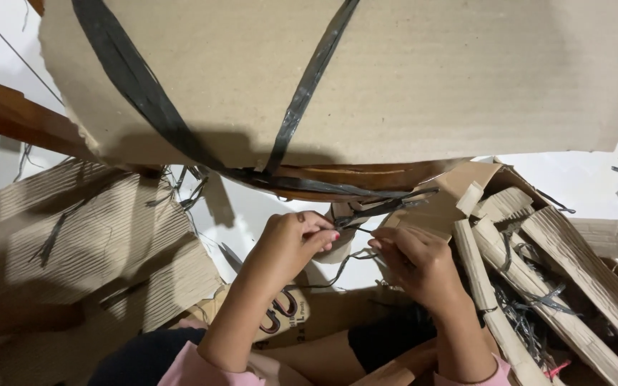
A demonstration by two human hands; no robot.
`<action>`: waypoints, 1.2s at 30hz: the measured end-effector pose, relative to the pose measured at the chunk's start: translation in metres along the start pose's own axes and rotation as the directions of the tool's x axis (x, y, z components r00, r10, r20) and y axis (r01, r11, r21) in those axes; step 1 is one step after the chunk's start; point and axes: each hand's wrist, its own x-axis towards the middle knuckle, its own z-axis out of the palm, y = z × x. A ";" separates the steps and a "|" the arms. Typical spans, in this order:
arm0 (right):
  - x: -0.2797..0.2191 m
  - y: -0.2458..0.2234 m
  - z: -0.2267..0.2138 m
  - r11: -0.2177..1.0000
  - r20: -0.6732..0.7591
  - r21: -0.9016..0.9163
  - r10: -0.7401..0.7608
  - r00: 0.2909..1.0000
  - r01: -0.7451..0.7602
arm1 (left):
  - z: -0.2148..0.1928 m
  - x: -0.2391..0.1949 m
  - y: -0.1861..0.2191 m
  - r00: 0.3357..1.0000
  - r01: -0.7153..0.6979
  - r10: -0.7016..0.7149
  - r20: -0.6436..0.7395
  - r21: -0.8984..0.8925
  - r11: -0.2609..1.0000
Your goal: Wrapping chair legs and components with protective cardboard and securing them with plastic ties.
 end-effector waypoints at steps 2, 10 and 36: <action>-0.005 -0.004 0.001 0.999 0.007 -0.019 0.043 0.999 -0.043 | -0.001 -0.001 0.004 0.999 0.031 -0.031 0.025 0.016 0.999; -0.014 -0.013 0.003 0.865 0.145 0.036 0.492 0.859 -0.501 | 0.017 0.012 -0.022 0.987 0.163 -0.158 0.043 -0.196 0.967; -0.002 -0.031 0.001 0.848 0.374 0.029 0.481 0.793 -0.528 | 0.041 0.011 -0.031 0.979 0.197 -0.192 0.073 -0.599 0.776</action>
